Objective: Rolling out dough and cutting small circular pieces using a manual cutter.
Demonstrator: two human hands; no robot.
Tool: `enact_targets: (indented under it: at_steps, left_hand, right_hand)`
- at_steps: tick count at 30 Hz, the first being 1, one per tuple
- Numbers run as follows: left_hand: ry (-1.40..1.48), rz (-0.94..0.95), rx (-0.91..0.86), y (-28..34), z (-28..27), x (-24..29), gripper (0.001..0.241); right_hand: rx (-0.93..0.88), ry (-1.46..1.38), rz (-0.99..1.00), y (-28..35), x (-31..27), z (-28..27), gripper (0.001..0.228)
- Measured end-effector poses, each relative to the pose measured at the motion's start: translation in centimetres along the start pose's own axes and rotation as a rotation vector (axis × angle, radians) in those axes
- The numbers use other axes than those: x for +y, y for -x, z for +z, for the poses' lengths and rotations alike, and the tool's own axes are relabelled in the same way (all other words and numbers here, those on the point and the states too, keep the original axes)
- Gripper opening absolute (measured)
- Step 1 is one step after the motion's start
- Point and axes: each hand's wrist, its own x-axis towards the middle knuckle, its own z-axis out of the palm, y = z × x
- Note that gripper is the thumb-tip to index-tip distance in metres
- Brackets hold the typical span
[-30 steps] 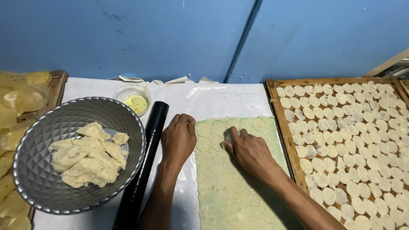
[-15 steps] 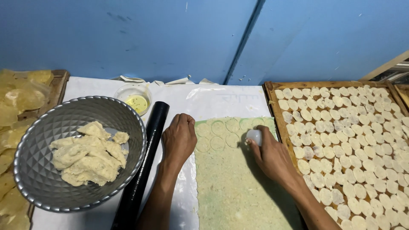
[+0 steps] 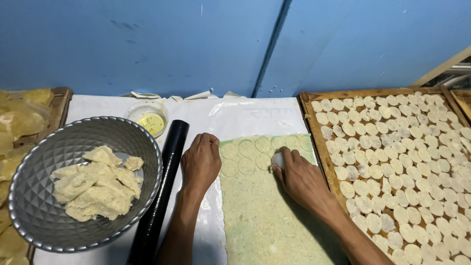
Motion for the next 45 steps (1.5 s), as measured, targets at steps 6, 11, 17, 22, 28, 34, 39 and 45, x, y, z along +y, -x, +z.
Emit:
enact_targets:
  at_steps: [6, 11, 17, 22, 28, 34, 39, 45]
  left_hand:
    - [0.004, -0.005, -0.008, -0.1, 0.0, 0.1, 0.013]
    - [-0.013, -0.007, 0.005, -0.2, 0.2, 0.0, 0.013]
    - [-0.007, 0.004, 0.007, 0.0, 0.0, 0.1, 0.012]
    - [-0.025, 0.015, 0.006, 0.1, 0.3, -0.1, 0.011]
    - [-0.041, 0.004, 0.018, 0.2, 0.4, -0.5, 0.010]
    - [-0.021, 0.007, 0.026, 0.1, 0.4, -0.4, 0.011]
    - [-0.039, 0.010, 0.018, 0.2, 0.4, -0.3, 0.010]
    - [-0.028, -0.011, -0.003, 0.1, 0.2, -0.1, 0.012]
  right_hand:
    - [0.066, 0.133, 0.098, -0.8, -2.1, 0.3, 0.049]
    - [-0.056, 0.043, -0.066, -0.6, -1.1, -2.5, 0.043]
    - [-0.009, 0.068, -0.036, -1.0, -1.0, -0.1, 0.040]
    - [-0.085, 0.084, -0.085, -0.8, -0.6, -1.0, 0.042]
    - [-0.080, 0.030, -0.040, -1.0, -0.8, -0.6, 0.047]
    - [-0.031, 0.018, -0.035, -0.9, -1.0, -0.3, 0.046]
    - [-0.023, 0.061, -0.075, -0.6, -0.9, -0.6, 0.040]
    - [-0.002, 0.040, -0.039, -0.7, -1.2, -0.3, 0.040]
